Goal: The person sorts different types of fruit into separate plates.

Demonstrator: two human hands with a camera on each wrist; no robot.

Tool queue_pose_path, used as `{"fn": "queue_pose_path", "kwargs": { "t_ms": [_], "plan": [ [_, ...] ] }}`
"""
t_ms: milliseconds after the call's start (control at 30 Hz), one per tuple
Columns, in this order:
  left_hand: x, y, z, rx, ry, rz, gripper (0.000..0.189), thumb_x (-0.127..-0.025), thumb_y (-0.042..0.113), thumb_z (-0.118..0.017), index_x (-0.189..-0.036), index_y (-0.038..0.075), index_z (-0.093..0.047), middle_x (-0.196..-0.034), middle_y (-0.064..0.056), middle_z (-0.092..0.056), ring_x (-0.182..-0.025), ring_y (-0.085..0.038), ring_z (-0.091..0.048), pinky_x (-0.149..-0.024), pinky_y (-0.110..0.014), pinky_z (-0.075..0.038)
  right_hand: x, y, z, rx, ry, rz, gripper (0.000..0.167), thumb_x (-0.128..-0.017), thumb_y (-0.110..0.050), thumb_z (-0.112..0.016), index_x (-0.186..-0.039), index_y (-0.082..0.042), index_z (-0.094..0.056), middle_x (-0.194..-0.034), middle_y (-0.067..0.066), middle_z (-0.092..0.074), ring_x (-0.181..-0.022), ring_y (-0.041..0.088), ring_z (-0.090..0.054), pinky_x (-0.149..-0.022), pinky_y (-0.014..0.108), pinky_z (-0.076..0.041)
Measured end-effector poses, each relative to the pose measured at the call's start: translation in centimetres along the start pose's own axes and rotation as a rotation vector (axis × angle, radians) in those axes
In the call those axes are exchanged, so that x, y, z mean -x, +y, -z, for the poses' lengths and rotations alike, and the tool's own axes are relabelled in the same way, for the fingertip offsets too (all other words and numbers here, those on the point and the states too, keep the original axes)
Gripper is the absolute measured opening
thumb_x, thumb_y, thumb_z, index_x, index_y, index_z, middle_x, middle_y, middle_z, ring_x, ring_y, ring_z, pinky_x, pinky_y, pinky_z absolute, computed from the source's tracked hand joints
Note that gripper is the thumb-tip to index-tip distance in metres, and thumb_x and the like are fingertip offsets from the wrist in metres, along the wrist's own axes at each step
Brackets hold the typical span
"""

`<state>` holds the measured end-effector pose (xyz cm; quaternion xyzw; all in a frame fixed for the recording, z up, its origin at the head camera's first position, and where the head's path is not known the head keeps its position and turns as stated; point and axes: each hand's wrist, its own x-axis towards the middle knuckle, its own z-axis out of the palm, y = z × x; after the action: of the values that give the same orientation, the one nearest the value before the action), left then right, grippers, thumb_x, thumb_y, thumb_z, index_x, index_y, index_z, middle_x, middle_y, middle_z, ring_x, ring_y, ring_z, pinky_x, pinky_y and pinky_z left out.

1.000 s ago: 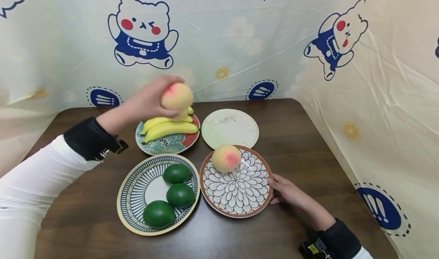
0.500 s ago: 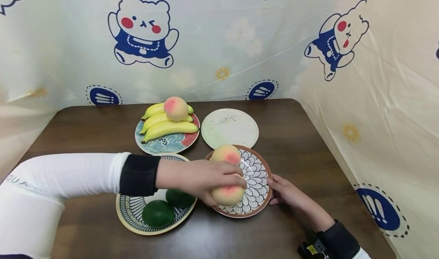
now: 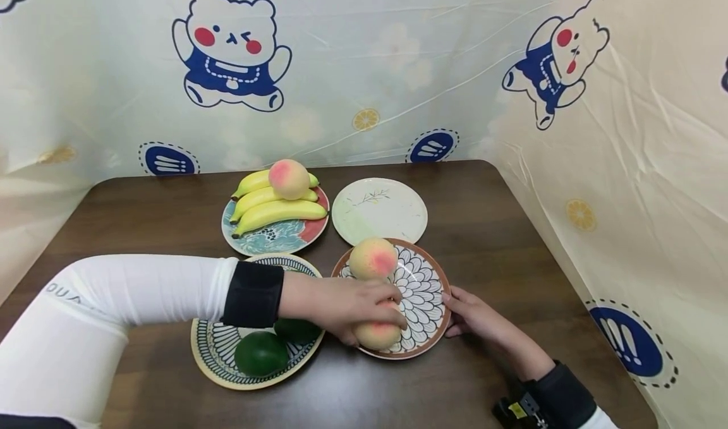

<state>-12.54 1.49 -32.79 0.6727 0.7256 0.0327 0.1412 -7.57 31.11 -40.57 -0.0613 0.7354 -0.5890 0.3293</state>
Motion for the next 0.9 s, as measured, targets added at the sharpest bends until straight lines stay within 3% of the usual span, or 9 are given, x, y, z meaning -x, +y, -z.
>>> {"fn": "queue_pose_path", "kwargs": {
  "t_ms": [233,367,633,900],
  "plan": [
    [-0.3,-0.4,-0.4,-0.1,0.013,-0.041,0.063,-0.087,0.025,-0.079,-0.144,0.021,-0.053,-0.137,-0.008,-0.053,-0.127,-0.021,-0.053,-0.113,-0.027,-0.042,0.0,0.1,-0.1,-0.003,0.005,-0.006,0.065,-0.114,-0.029,-0.03,-0.15,0.021,-0.01,-0.105,-0.003,-0.07,-0.091,0.006,-0.068,-0.078,0.027,-0.06],
    [-0.8,-0.4,-0.3,-0.118,-0.011,-0.05,0.065,-0.087,0.024,-0.078,-0.146,0.021,-0.051,-0.139,-0.007,-0.051,-0.13,-0.02,-0.051,-0.114,-0.026,-0.04,0.1,0.1,0.0,-0.002,0.008,-0.013,0.067,-0.114,-0.03,-0.03,-0.151,0.021,-0.008,-0.106,-0.002,-0.069,-0.091,0.007,-0.068,-0.078,0.027,-0.06],
    [-1.6,-0.5,0.2,-0.099,-0.072,0.025,0.075,-0.087,0.025,-0.081,-0.152,0.023,-0.045,-0.148,-0.006,-0.046,-0.137,-0.019,-0.046,-0.117,-0.025,-0.038,0.0,0.1,0.2,-0.006,-0.006,0.001,0.066,-0.114,-0.029,-0.03,-0.15,0.021,-0.009,-0.106,-0.004,-0.069,-0.092,0.006,-0.069,-0.079,0.027,-0.06],
    [-1.4,-1.0,-0.3,-0.13,-0.009,0.019,0.064,-0.089,0.028,-0.079,-0.146,0.021,-0.051,-0.138,-0.006,-0.053,-0.127,-0.018,-0.055,-0.111,-0.025,-0.044,0.0,-0.1,0.2,0.004,0.002,-0.014,0.067,-0.113,-0.031,-0.031,-0.151,0.02,-0.01,-0.106,-0.003,-0.069,-0.093,0.007,-0.068,-0.079,0.027,-0.06]
  ]
}}
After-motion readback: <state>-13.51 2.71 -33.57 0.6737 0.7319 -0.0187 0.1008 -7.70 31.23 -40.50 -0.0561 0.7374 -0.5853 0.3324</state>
